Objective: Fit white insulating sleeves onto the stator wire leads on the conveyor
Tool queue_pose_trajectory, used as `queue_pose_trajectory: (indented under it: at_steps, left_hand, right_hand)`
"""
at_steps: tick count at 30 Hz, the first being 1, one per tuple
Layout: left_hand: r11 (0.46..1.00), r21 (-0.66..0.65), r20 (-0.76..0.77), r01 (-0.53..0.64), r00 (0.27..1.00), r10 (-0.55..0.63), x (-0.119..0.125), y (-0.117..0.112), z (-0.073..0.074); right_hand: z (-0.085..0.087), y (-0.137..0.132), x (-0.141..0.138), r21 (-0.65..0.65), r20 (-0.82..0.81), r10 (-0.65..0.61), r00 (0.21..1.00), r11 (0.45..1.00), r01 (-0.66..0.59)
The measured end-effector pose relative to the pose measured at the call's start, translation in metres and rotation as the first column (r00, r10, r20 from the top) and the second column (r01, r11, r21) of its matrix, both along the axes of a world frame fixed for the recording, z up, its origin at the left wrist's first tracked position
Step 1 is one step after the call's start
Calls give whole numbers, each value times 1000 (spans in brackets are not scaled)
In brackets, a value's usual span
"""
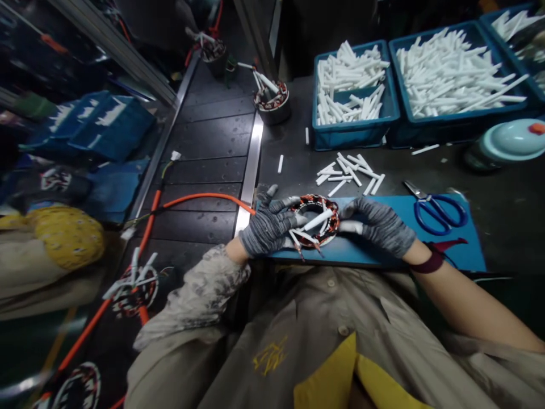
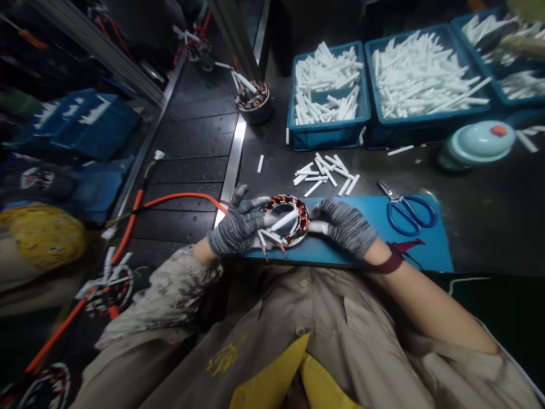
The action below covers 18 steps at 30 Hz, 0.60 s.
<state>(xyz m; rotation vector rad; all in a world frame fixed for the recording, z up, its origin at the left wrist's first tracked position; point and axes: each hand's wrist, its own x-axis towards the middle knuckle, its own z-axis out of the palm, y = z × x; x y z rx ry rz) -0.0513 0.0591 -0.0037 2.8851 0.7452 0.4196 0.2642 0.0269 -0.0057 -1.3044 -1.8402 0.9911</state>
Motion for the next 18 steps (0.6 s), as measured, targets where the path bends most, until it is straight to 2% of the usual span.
queue_pose_trajectory:
  at_steps: [2,4,7,10,12,14,16,18]
  left_hand:
    - [992,118,82,-45,996,36,13,-15,-9]
    - [973,191,127,-129,986,106,26,-29,-10]
    - [954,202,102,-222,974,205,31,-39,-1]
    - [957,177,54,-229,973,223,14,-36,16]
    - [970,151,26,-189,982,187,-3,-32,23]
    - [987,128,25,-100,995,98,-14,-27,24]
    - [994,108,41,-36,999,32,-14,-25,20]
    - [995,87,52,-51,998,47,-4,-24,15]
  right_hand:
    - [4,15,2,134,100,-82,992,989,69]
    - [5,35,2,248,228,-87,970,968,29]
    - [-3,65,-5,280,449,4,894,949,-144]
    - [-13,81,-10,259,529,16,848,949,-180]
    - [-16,80,-9,273,492,-2,871,950,-153]
    - [-12,68,-6,305,375,-52,926,950,-71]
    - [-3,49,-4,296,190,-145,971,951,84]
    - [8,28,-2,212,23,-225,974,953,215]
